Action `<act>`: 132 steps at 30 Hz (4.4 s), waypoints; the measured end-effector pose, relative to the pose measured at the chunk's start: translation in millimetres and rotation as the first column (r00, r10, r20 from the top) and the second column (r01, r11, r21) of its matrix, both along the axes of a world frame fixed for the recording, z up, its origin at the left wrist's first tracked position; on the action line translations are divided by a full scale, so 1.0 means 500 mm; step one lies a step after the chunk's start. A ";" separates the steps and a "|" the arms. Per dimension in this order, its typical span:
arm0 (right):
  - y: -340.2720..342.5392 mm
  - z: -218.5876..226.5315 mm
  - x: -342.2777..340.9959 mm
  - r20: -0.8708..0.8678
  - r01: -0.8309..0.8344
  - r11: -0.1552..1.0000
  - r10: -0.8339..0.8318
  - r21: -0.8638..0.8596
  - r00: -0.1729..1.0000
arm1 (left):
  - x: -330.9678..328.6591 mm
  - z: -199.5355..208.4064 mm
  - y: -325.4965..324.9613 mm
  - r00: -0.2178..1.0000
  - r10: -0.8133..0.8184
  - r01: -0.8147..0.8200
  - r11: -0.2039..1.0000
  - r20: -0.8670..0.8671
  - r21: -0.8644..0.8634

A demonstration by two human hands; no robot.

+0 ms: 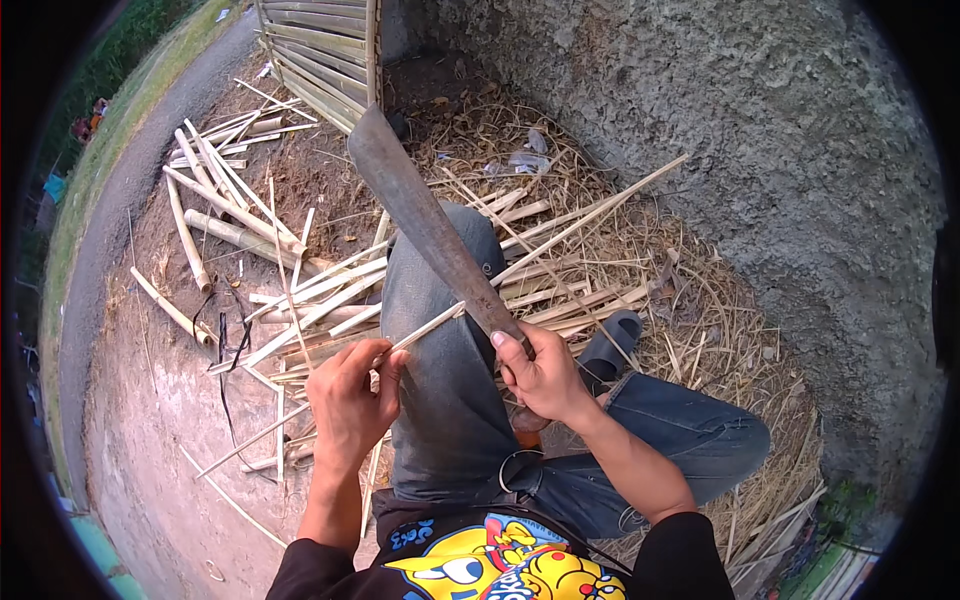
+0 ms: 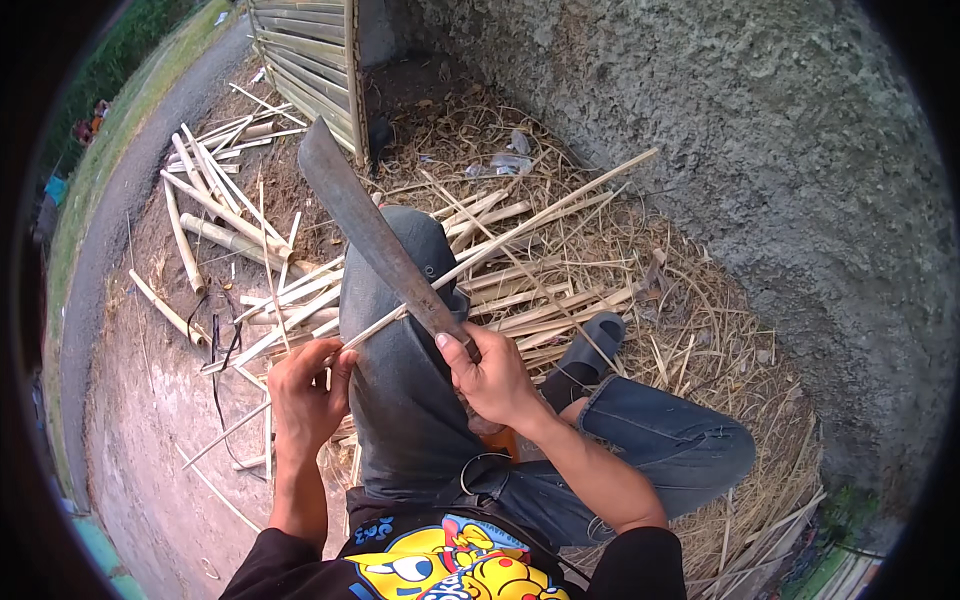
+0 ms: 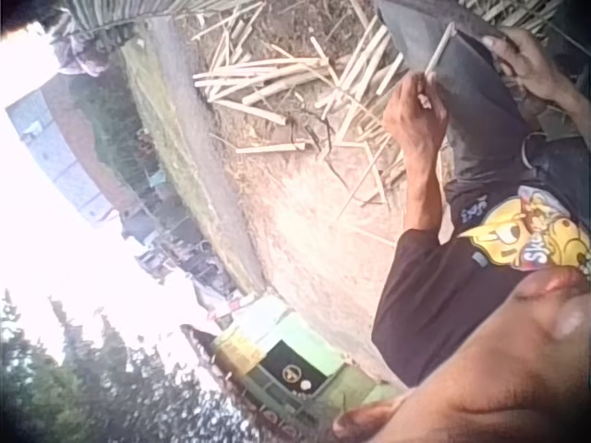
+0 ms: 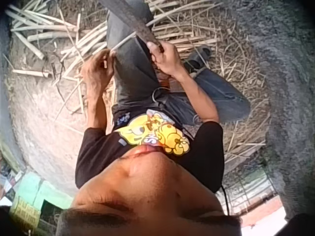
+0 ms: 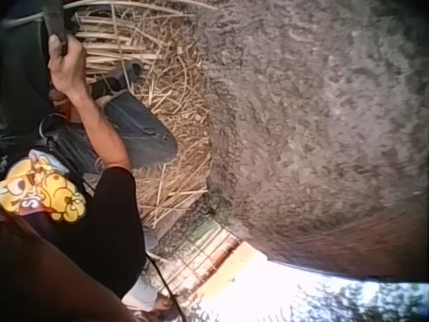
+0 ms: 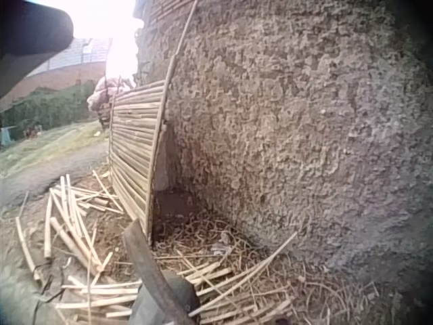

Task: The person uses a large knife to shave thin strips of bamboo from a long stick, holding the stick against their leg for support and repeatedly drawing the blade along its length.

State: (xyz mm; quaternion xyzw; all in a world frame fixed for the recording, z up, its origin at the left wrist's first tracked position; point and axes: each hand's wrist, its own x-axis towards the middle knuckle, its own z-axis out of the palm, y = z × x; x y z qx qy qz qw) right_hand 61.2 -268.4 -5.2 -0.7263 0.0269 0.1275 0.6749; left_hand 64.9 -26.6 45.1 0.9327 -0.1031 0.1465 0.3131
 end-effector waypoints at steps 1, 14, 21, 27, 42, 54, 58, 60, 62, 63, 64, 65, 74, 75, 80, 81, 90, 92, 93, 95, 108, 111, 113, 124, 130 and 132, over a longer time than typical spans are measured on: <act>-0.006 -0.003 0.003 0.024 0.012 1.000 -0.012 0.004 1.000 | -0.005 0.016 0.010 1.000 -0.009 0.010 1.000 -0.030 0.026; -0.026 0.009 0.005 -0.050 0.117 0.986 -0.111 0.119 0.992 | -0.034 -0.012 0.101 0.995 -0.080 0.082 0.996 0.062 -0.023; -0.006 0.005 -0.006 0.157 0.010 0.982 0.021 -0.189 0.987 | -0.010 -0.033 0.044 0.990 -0.110 0.113 0.993 0.087 -0.040; -0.066 0.005 0.033 -0.043 0.226 0.964 -0.222 0.140 0.974 | -0.006 -0.028 0.031 0.986 -0.113 0.118 0.992 0.125 -0.035; -0.075 -0.003 0.049 -0.020 0.283 0.945 -0.284 0.164 0.959 | 0.005 -0.013 0.033 0.982 -0.163 0.145 0.975 -0.099 -0.170; -0.022 0.002 0.017 0.113 0.156 0.988 -0.154 -0.011 0.982 | -0.003 -0.020 0.059 0.886 -0.186 0.024 0.933 -0.424 -0.359; -0.073 0.003 0.047 0.068 0.286 0.948 -0.297 0.140 0.952 | -0.002 -0.021 0.064 0.863 -0.185 0.013 0.938 -0.470 -0.345; -0.051 0.006 0.035 0.067 0.248 0.961 -0.257 0.121 0.964 | 0.001 -0.010 0.052 0.840 -0.200 -0.004 0.927 -0.505 -0.374; -0.003 -0.001 0.004 0.101 0.099 0.995 -0.099 0.005 0.990 | 0.006 -0.011 0.043 0.810 -0.227 -0.009 0.917 -0.541 -0.398; 0.012 -0.012 -0.006 0.202 0.058 0.992 -0.035 -0.111 0.979 | 0.007 -0.017 0.041 0.810 -0.235 -0.009 0.911 -0.537 -0.413; 0.025 -0.016 -0.011 0.290 0.030 0.973 0.038 -0.227 0.956 | 0.007 -0.019 0.044 0.810 -0.243 -0.009 0.905 -0.534 -0.425; 0.027 -0.014 -0.011 0.302 0.041 0.974 0.029 -0.225 0.953 | 0.011 -0.004 0.048 0.772 -0.253 -0.008 0.914 -0.583 -0.407; -0.078 0.005 0.051 0.140 0.307 0.947 -0.318 0.096 0.938 | 0.011 -0.022 0.079 0.739 -0.326 -0.051 0.845 -0.589 -0.532; -0.057 0.005 0.039 0.120 0.251 0.967 -0.256 0.052 0.959 | 0.011 -0.023 0.075 0.743 -0.345 -0.047 0.828 -0.574 -0.559; 0.009 -0.005 -0.009 0.272 0.115 0.967 -0.050 -0.228 0.961 | 0.010 -0.019 0.063 0.728 -0.348 -0.017 0.852 -0.590 -0.523; -0.001 0.001 -0.003 0.253 0.112 0.963 -0.048 -0.245 0.966 | 0.007 -0.025 0.069 0.735 -0.331 -0.015 0.865 -0.592 -0.502; -0.076 0.022 0.044 0.084 0.265 0.962 -0.270 0.073 0.959 | -0.008 -0.031 0.077 0.795 -0.287 -0.027 0.863 -0.534 -0.504; -0.028 0.020 0.007 0.024 0.124 0.992 -0.124 0.012 0.992 | -0.006 -0.027 0.057 0.816 -0.304 0.009 0.857 -0.491 -0.516; -0.005 0.007 -0.010 0.069 0.044 0.996 -0.039 -0.078 0.997 | -0.004 -0.014 0.041 0.790 -0.290 -0.021 0.868 -0.540 -0.496; 0.039 0.010 -0.037 0.243 0.003 0.968 0.060 -0.250 0.968 | 0.003 -0.021 0.036 0.776 -0.329 -0.014 0.845 -0.539 -0.535; -0.097 0.021 0.035 0.113 0.262 0.964 -0.264 0.038 0.958 | -0.011 -0.022 0.065 0.759 -0.285 -0.062 0.863 -0.586 -0.501; -0.122 0.019 0.047 0.161 0.313 0.949 -0.316 0.040 0.935 | -0.028 -0.063 0.108 0.859 -0.193 -0.030 0.906 -0.474 -0.423; -0.144 0.027 0.054 0.168 0.345 0.937 -0.349 0.054 0.922 | -0.038 -0.067 0.157 0.874 -0.178 -0.020 0.916 -0.453 -0.400; -0.242 0.027 0.088 0.184 0.504 0.856 -0.516 0.112 0.836 | -0.058 -0.084 0.427 0.768 -0.133 -0.107 0.938 -0.626 -0.331; -0.176 0.024 0.057 0.130 0.364 0.922 -0.380 0.134 0.916 | -0.033 -0.084 0.403 0.723 -0.198 -0.084 0.926 -0.662 -0.369; -0.151 0.021 0.039 0.117 0.236 0.968 -0.244 0.080 0.963 | -0.028 -0.091 0.392 0.723 -0.203 -0.073 0.928 -0.660 -0.365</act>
